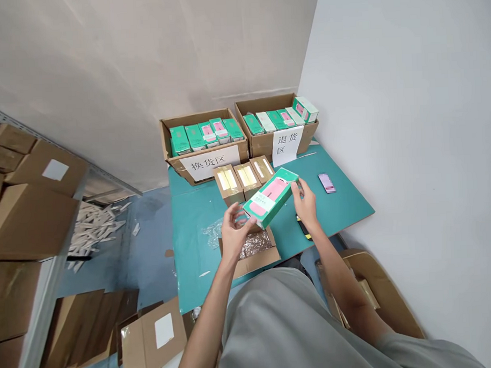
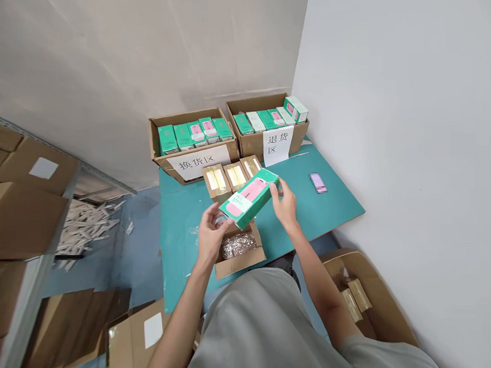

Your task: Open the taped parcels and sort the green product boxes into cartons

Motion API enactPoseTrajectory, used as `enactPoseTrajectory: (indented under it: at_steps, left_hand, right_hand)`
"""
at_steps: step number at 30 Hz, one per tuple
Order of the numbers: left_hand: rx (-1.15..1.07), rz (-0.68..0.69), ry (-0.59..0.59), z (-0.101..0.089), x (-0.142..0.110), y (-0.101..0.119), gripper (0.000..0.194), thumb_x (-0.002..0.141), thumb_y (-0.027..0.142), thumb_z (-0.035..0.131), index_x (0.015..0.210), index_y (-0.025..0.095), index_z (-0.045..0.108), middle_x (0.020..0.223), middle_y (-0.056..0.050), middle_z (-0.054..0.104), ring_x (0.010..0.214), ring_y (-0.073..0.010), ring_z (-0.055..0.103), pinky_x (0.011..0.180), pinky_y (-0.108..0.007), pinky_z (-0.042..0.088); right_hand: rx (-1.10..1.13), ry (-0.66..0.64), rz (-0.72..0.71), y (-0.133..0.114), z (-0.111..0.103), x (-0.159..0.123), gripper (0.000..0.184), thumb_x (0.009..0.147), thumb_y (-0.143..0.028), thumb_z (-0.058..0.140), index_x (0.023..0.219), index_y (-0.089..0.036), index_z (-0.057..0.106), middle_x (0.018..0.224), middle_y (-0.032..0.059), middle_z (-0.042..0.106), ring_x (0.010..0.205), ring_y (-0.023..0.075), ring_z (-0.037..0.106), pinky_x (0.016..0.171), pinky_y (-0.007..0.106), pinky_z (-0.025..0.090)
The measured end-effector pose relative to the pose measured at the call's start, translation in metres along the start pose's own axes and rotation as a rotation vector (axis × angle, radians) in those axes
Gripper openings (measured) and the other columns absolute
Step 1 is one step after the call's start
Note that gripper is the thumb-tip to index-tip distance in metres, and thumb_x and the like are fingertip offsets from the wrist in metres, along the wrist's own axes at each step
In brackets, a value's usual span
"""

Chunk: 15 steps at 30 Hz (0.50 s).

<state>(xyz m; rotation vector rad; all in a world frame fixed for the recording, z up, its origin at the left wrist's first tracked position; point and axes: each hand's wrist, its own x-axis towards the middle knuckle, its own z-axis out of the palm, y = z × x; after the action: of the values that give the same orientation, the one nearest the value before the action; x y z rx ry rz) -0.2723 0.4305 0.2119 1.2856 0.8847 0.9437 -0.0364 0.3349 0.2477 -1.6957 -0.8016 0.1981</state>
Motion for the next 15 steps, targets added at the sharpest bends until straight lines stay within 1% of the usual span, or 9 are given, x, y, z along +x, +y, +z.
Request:
enactPoseTrajectory:
  at_steps: [2, 4, 6, 7, 9, 11, 13, 15]
  left_hand:
    - [0.038, 0.09, -0.038, 0.004, 0.009, 0.022, 0.093, 0.073, 0.059, 0.102, 0.152, 0.029, 0.062, 0.163, -0.017, 0.063, 0.147, -0.0363, 0.064, 0.115, -0.048, 0.059]
    - [0.066, 0.147, -0.073, 0.012, 0.021, 0.042, 0.099, 0.075, 0.061, 0.102, 0.159, 0.031, 0.058, 0.172, -0.016, 0.055, 0.159, -0.0385, 0.055, 0.125, -0.053, 0.054]
    - [0.099, 0.169, -0.077, 0.021, 0.037, 0.052, 0.097, 0.08, 0.062, 0.099, 0.162, 0.032, 0.055, 0.176, -0.016, 0.052, 0.162, -0.0394, 0.051, 0.128, -0.056, 0.051]
    - [0.113, 0.169, -0.075, 0.025, 0.046, 0.052, 0.095, 0.082, 0.061, 0.098, 0.162, 0.032, 0.055, 0.176, -0.016, 0.052, 0.162, -0.0398, 0.051, 0.128, -0.057, 0.051]
    - [0.13, 0.139, -0.084, 0.035, 0.063, 0.044, 0.093, 0.082, 0.056, 0.098, 0.162, 0.031, 0.056, 0.173, -0.018, 0.054, 0.158, -0.0405, 0.055, 0.126, -0.058, 0.052]
    - [0.134, 0.076, -0.096, 0.045, 0.076, 0.029, 0.091, 0.081, 0.05, 0.099, 0.16, 0.028, 0.058, 0.167, -0.02, 0.059, 0.152, -0.0406, 0.06, 0.123, -0.058, 0.054]
    - [0.132, 0.002, -0.1, 0.054, 0.083, 0.013, 0.089, 0.081, 0.046, 0.099, 0.159, 0.026, 0.059, 0.162, -0.021, 0.062, 0.149, -0.0401, 0.062, 0.121, -0.057, 0.055]
    - [0.126, -0.051, -0.093, 0.062, 0.085, 0.001, 0.089, 0.081, 0.045, 0.098, 0.158, 0.024, 0.059, 0.156, -0.022, 0.065, 0.147, -0.0391, 0.063, 0.12, -0.055, 0.055]
  right_hand:
    - [0.046, -0.072, 0.131, 0.011, 0.004, -0.006, 0.077, 0.103, -0.089, 0.051, 0.113, -0.019, 0.08, 0.092, 0.0107, 0.081, 0.085, 0.0281, 0.076, 0.081, 0.038, 0.062]
    - [0.114, -0.157, 0.313, 0.023, 0.012, -0.022, 0.078, 0.099, -0.094, 0.051, 0.094, -0.02, 0.078, 0.07, 0.0069, 0.073, 0.073, 0.0276, 0.074, 0.072, 0.036, 0.059]
    - [0.205, -0.233, 0.531, 0.034, 0.021, -0.046, 0.077, 0.098, -0.094, 0.056, 0.089, -0.02, 0.076, 0.062, 0.0056, 0.069, 0.065, 0.0259, 0.072, 0.066, 0.034, 0.056]
    - [0.259, -0.262, 0.635, 0.038, 0.026, -0.059, 0.075, 0.098, -0.092, 0.059, 0.091, -0.019, 0.077, 0.064, 0.0062, 0.071, 0.062, 0.0241, 0.071, 0.064, 0.033, 0.055]
    - [0.368, -0.295, 0.797, 0.046, 0.033, -0.084, 0.07, 0.1, -0.086, 0.063, 0.096, -0.017, 0.078, 0.076, 0.0088, 0.078, 0.059, 0.0195, 0.069, 0.06, 0.029, 0.054]
    - [0.447, -0.292, 0.905, 0.053, 0.035, -0.102, 0.065, 0.102, -0.08, 0.066, 0.099, -0.017, 0.078, 0.089, 0.0108, 0.081, 0.057, 0.0161, 0.066, 0.057, 0.028, 0.054]
    - [0.487, -0.268, 0.982, 0.058, 0.034, -0.111, 0.061, 0.104, -0.076, 0.067, 0.1, -0.016, 0.078, 0.093, 0.0116, 0.081, 0.056, 0.0146, 0.065, 0.055, 0.026, 0.053]
    - [0.517, -0.248, 1.035, 0.062, 0.03, -0.111, 0.058, 0.106, -0.072, 0.066, 0.099, -0.016, 0.078, 0.092, 0.0113, 0.08, 0.056, 0.0136, 0.064, 0.052, 0.024, 0.052]
